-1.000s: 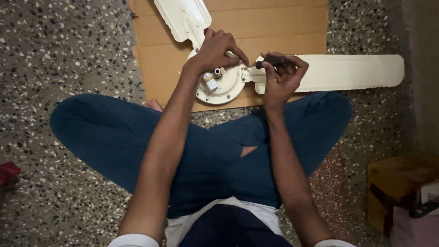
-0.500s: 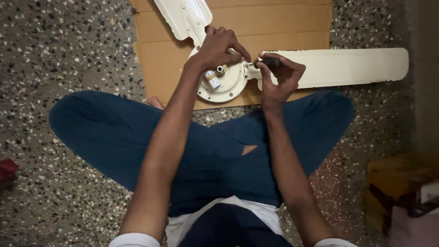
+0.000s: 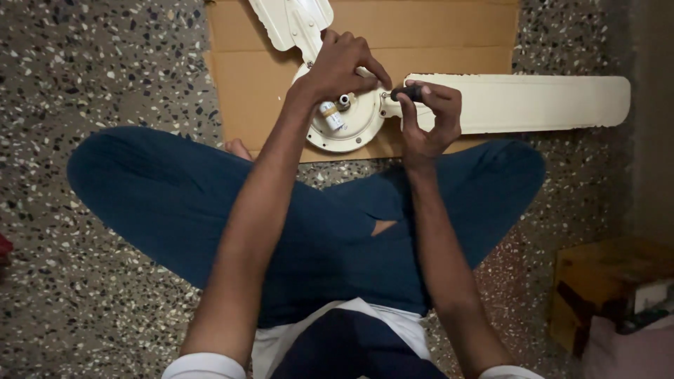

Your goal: The person sits on the floor and attaches a white ceiling fan blade to the fan motor housing using a screwdriver. They align the blade, insert screws, and tighten them to secure the blade in place.

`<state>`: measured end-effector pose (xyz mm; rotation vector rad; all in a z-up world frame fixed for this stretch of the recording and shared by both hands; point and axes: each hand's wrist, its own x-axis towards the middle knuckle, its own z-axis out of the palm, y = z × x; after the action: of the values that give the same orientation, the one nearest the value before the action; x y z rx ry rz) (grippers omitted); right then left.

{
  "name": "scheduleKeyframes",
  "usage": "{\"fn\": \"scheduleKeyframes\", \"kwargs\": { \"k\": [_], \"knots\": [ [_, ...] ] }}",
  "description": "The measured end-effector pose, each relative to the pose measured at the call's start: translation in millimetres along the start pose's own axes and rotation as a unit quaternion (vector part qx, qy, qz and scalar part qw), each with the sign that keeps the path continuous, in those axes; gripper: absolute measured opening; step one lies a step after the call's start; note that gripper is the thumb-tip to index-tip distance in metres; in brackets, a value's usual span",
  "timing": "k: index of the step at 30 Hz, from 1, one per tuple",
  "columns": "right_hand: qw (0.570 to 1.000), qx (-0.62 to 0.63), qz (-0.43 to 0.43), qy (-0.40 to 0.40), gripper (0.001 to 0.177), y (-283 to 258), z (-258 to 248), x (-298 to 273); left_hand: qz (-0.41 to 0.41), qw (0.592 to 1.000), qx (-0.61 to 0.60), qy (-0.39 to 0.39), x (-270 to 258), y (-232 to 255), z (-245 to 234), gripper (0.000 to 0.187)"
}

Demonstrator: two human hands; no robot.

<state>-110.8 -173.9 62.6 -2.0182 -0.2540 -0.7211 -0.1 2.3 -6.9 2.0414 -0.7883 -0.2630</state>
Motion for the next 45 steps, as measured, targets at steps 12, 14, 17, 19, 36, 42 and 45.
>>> {"fn": "scheduleKeyframes", "kwargs": {
  "k": [12, 14, 17, 19, 36, 42, 45],
  "knots": [
    [1.000, 0.005, -0.008, -0.020, 0.041, 0.5, -3.5, 2.4, 0.005, 1.000, 0.007, 0.003, 1.1, -1.6, 1.3, 0.020],
    [1.000, -0.002, -0.006, -0.024, 0.041, -1.8, -3.9, 3.0, 0.012, 1.000, 0.008, 0.006, 1.3, -2.6, 1.5, 0.019],
    [1.000, -0.009, -0.008, -0.028, 0.042, -5.1, -4.9, 4.5, 0.019, 1.000, 0.015, 0.016, 1.4, -3.3, 2.3, 0.021],
    [1.000, -0.004, -0.004, -0.030, 0.042, -6.8, -4.9, 5.8, 0.005, 1.000, 0.013, 0.011, 0.7, -3.2, 3.1, 0.021],
    [0.999, -0.004, 0.005, -0.037, 0.042, -14.3, -5.9, 10.9, -0.015, 1.000, 0.008, 0.005, 1.8, -2.9, 4.0, 0.022],
    [0.999, 0.012, 0.018, -0.045, 0.043, -15.8, -7.1, 11.1, -0.014, 1.000, 0.014, 0.006, 1.7, -4.8, 6.7, 0.022],
    [0.999, 0.003, 0.015, -0.047, 0.045, -14.4, -8.5, 12.0, -0.016, 1.000, 0.019, 0.009, 1.9, -5.7, 7.4, 0.022]
  ]
}}
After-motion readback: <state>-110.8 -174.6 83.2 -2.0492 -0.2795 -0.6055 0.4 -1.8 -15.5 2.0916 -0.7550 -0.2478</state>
